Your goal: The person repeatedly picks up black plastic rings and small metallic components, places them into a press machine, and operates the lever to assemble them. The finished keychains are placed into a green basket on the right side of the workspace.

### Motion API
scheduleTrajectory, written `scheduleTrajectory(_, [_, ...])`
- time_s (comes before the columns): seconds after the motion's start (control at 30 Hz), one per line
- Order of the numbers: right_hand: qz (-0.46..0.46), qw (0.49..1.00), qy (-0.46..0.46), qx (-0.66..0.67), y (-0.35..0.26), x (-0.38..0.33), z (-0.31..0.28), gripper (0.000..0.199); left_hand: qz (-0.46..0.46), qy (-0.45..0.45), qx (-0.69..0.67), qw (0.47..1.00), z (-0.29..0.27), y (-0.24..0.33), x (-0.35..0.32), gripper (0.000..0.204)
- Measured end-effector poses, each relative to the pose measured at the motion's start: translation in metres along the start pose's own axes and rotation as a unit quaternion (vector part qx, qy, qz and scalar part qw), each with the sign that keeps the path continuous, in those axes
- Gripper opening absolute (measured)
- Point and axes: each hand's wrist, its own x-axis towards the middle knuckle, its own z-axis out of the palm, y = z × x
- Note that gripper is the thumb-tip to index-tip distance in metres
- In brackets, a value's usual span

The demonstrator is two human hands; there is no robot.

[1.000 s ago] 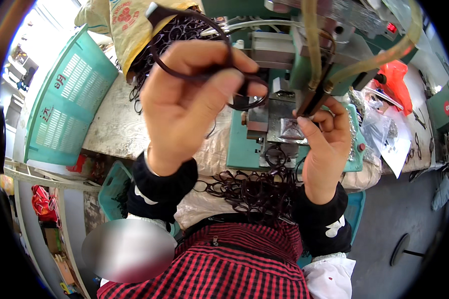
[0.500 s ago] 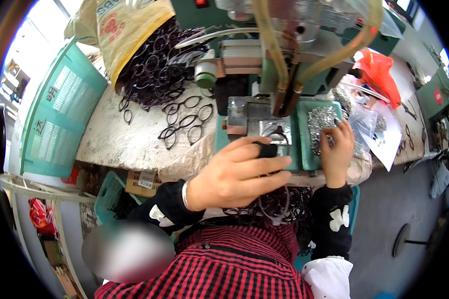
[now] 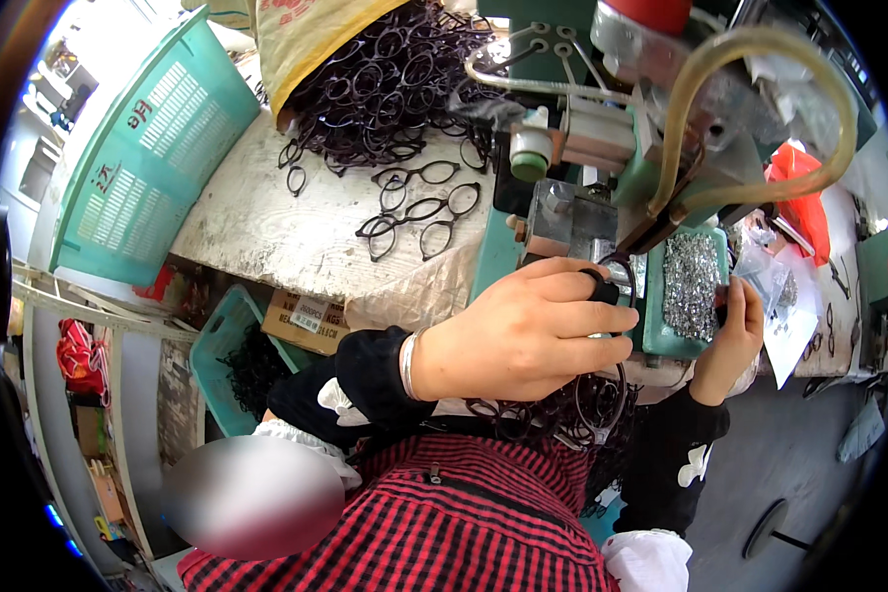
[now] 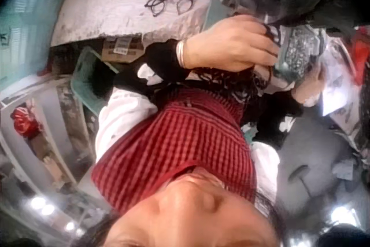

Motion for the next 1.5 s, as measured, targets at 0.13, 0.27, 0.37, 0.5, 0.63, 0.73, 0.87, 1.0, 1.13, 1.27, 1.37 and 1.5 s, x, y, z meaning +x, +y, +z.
scheduleTrajectory(0.13, [-0.003, 0.992, 0.012, 0.122, 0.031, 0.005, -0.021, 0.022, 0.005, 0.046, 0.039, 0.998, 0.006, 0.009, -0.013, 0.026])
scheduleTrajectory(0.27, [0.039, 0.965, -0.019, 0.257, 0.048, -0.007, -0.039, 0.019, -0.105, 0.123, 0.180, 0.970, -0.019, 0.003, -0.074, 0.035])
scheduleTrajectory(0.37, [-0.013, 0.984, -0.011, 0.179, 0.053, -0.005, -0.025, 0.016, -0.315, 0.186, 0.268, 0.891, -0.050, -0.047, -0.112, 0.022])
scheduleTrajectory(0.5, [0.017, 0.987, -0.011, 0.160, 0.032, 0.002, 0.025, 0.016, -0.330, 0.170, 0.323, 0.871, -0.089, -0.086, -0.109, 0.015])
scheduleTrajectory(0.63, [-0.039, 0.998, -0.034, 0.043, -0.009, -0.015, 0.056, 0.016, -0.368, -0.011, 0.417, 0.831, -0.080, -0.098, -0.119, 0.015])
scheduleTrajectory(0.73, [-0.019, 0.998, -0.048, 0.021, -0.004, -0.016, 0.048, 0.018, -0.389, 0.005, 0.393, 0.833, -0.057, -0.136, -0.169, 0.015])
scheduleTrajectory(0.87, [-0.027, 0.994, -0.022, -0.108, 0.004, -0.037, -0.002, 0.016, -0.337, 0.089, 0.380, 0.857, -0.070, -0.123, -0.162, 0.016])
scheduleTrajectory(1.0, [-0.063, 0.995, -0.023, -0.074, -0.003, -0.047, -0.019, 0.012, -0.347, 0.234, 0.263, 0.869, -0.093, -0.120, -0.133, 0.015])
scheduleTrajectory(1.13, [-0.062, 0.990, -0.115, -0.051, -0.080, -0.058, 0.024, 0.012, -0.485, 0.207, 0.073, 0.847, -0.111, -0.120, -0.106, 0.021])
scheduleTrajectory(1.27, [-0.072, 0.982, -0.156, 0.084, -0.090, -0.043, 0.082, 0.028, -0.522, 0.067, 0.023, 0.850, -0.102, -0.132, -0.116, 0.019])
scheduleTrajectory(1.37, [-0.025, 0.976, -0.156, 0.152, -0.097, -0.057, 0.095, 0.035, -0.525, 0.149, -0.117, 0.830, -0.111, -0.121, -0.104, 0.024])
scheduleTrajectory(1.5, [0.034, 0.961, -0.159, 0.225, -0.100, -0.062, 0.098, 0.041, -0.518, 0.187, -0.060, 0.833, -0.108, -0.101, -0.081, 0.028])
